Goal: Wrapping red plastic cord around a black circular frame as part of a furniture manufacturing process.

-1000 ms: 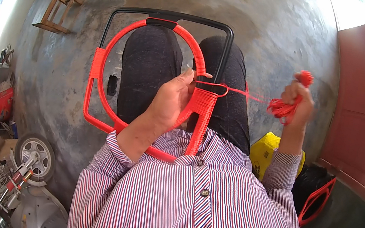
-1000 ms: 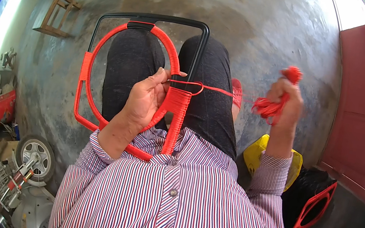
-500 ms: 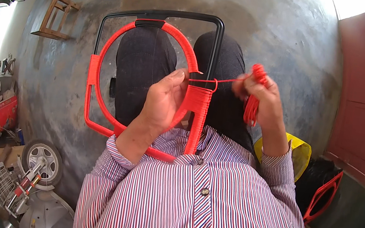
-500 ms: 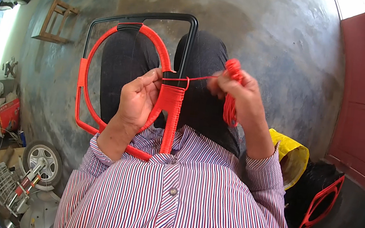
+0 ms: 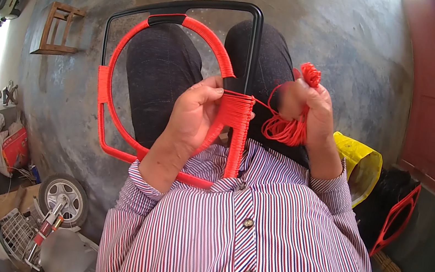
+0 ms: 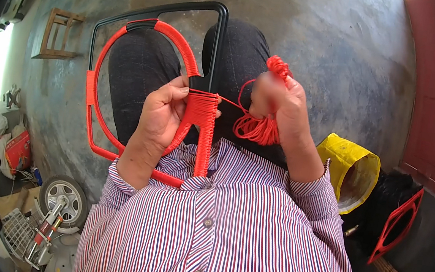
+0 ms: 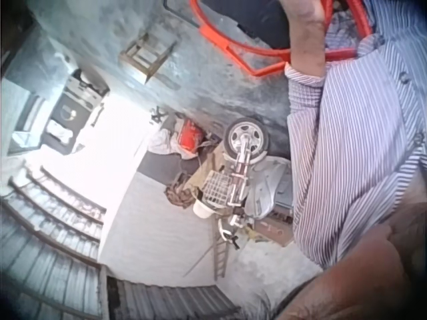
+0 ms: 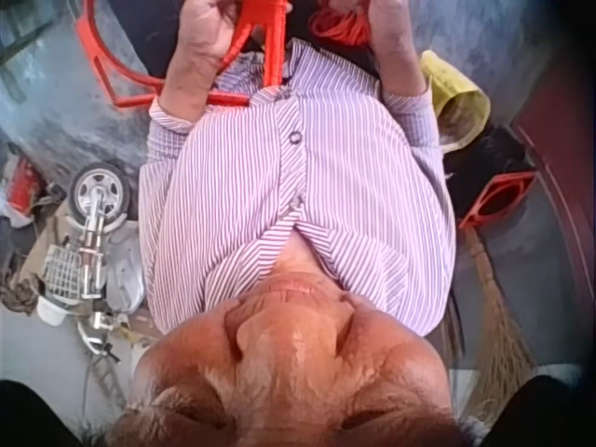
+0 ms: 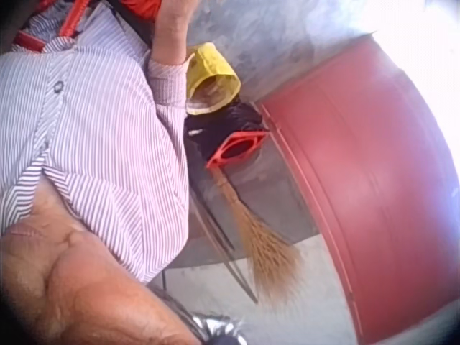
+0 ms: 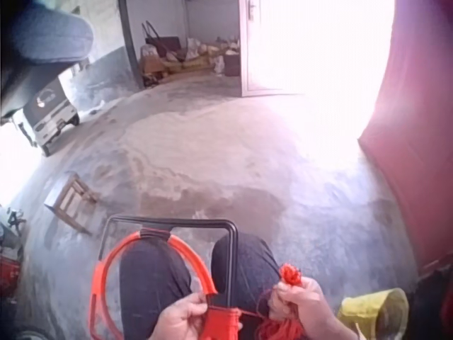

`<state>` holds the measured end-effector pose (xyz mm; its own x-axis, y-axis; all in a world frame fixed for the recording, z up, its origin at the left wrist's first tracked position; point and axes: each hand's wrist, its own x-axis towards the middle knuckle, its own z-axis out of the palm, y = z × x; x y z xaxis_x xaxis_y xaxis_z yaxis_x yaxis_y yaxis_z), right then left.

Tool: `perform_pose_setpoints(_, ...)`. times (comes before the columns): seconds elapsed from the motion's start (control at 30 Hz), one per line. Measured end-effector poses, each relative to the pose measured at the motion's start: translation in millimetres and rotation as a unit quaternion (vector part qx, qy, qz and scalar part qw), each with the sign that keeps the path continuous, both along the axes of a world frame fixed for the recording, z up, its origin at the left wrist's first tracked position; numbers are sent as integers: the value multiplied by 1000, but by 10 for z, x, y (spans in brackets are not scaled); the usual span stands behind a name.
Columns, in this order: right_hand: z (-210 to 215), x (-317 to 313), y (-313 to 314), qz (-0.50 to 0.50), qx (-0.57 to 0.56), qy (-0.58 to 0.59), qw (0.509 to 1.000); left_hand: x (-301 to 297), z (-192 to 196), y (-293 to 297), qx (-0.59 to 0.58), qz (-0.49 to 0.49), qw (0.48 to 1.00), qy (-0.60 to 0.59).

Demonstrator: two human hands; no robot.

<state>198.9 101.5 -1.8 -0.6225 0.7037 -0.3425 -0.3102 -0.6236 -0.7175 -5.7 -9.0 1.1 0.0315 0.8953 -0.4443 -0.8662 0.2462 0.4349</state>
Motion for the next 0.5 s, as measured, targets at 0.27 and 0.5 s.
perform_pose_setpoints(0.27,58,-252,-162,92,202,-217,951,52,65,-38,-13,0,999,51)
perform_pose_setpoints(0.5,125,-267,-119,175,294,-300,891,21,1,-56,-44,10,998,50)
